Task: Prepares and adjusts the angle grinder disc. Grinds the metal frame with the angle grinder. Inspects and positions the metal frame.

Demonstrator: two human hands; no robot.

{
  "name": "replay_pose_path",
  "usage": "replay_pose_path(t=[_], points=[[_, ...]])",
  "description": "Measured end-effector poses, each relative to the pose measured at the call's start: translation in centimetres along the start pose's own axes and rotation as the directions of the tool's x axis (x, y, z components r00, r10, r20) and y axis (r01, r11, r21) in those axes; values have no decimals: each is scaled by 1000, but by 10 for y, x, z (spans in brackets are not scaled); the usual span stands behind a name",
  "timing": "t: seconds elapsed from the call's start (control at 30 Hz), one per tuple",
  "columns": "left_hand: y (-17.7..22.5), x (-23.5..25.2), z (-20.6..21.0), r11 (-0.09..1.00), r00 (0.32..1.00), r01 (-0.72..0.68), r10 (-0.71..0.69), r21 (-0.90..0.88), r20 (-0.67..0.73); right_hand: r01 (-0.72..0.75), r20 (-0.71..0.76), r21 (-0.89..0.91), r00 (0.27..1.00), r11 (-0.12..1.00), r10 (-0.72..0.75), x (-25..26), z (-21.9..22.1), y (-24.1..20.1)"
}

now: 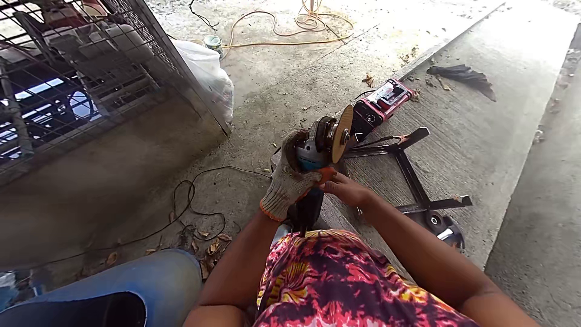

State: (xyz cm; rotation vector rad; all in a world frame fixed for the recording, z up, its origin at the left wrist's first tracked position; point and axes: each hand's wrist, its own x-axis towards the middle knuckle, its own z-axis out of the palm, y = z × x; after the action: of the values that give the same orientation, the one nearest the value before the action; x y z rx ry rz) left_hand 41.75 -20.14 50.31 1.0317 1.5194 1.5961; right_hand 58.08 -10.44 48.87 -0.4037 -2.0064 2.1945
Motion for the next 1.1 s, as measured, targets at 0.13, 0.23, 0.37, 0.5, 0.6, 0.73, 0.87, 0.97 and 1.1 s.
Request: replay_pose_path(t=[0.13,0.23,0.37,0.5,0.6,0.73,0.87,0.97,1.1], points=[[-1,-2,-12,991,995,97,-98,-94,-7,-89,-310,-184,950,979,28,-20,-31,-31],[7,-2,-18,978,988,155,-156,-140,7,53,-724,-120,679,991,-124,-9,-35,-61],[21,-6,-5,965,970,228,-214,-129,115,-18,-767,-228,620,973,-168,31,-8,-89],[15,-23,2,858,914,387,-310,-337,260,-188,-641,-614,686,767,-345,38,-8,-65],[3,-45,-5,849,902,417,-341,-325,265,-140,-475,-757,789,638,-390,40,0,-42],[-41,-71,-13,798,872,472,-358,-375,335,110,-34,-919,935,378,-354,34,9,-27],[-59,-107,-16,735,852,507,-349,-451,391,519,455,-827,843,215,-285,47,8,-1],[-61,-111,-13,612,848,526,-318,-591,425,423,311,-864,875,274,-372,37,4,-12],[-49,-101,-13,541,854,520,-308,-661,420,117,30,-965,937,233,-348,-4,-5,-47]])
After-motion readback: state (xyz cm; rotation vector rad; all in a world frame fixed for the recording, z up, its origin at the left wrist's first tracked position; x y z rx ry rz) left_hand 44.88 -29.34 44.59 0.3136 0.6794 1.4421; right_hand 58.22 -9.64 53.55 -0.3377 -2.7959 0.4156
